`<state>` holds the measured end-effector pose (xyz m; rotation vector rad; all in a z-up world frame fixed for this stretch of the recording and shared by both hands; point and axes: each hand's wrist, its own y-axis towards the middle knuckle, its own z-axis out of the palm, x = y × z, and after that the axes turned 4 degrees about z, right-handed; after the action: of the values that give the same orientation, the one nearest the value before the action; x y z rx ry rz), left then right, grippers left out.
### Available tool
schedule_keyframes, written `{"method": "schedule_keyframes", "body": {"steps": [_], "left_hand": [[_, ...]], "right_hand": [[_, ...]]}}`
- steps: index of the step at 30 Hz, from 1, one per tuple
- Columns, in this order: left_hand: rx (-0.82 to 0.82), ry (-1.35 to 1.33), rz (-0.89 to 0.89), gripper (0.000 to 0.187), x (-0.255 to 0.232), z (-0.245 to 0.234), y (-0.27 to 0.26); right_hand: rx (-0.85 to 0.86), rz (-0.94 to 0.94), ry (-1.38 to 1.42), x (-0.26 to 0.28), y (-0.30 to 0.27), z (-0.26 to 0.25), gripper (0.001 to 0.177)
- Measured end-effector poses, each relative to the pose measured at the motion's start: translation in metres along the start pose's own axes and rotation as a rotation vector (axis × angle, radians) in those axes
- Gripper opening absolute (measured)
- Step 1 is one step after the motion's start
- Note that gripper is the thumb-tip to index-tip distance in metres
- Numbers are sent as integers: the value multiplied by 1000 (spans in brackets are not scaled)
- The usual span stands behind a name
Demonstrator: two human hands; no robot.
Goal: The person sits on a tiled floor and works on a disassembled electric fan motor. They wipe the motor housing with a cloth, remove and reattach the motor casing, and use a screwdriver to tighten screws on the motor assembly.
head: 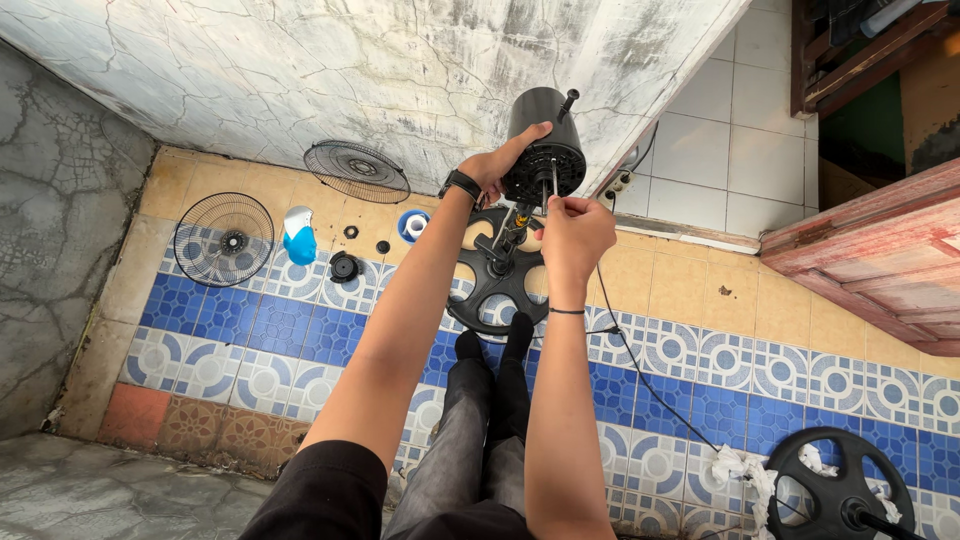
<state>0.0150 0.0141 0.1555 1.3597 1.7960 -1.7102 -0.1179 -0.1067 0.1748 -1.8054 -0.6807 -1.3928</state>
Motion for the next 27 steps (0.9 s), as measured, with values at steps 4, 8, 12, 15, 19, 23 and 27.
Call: {"method": "schedule_keyframes", "body": {"steps": [4, 8, 12, 15, 19, 23, 27], "left_hand": [[16, -34, 6, 82, 0, 2, 4], [-9, -22, 15, 82, 2, 4, 12], [-11, 61, 25, 88, 4, 3, 20], [43, 91, 23, 90, 5, 1, 26], [80, 106, 49, 92, 4, 2, 31], [45, 96, 62, 85, 4, 5, 34], [26, 33, 116, 77, 4, 10, 34]], "right_hand": [[2, 111, 129, -8, 7, 6, 15], [-163, -421, -188, -18, 4, 8, 28], [-76, -246, -151, -12, -7, 11, 16], [-23, -94, -65, -2, -14, 13, 16], [34, 73, 135, 4, -13, 17, 19], [-21, 72, 38, 1, -11, 18, 30], [-46, -116, -46, -5, -14, 14, 29]]}}
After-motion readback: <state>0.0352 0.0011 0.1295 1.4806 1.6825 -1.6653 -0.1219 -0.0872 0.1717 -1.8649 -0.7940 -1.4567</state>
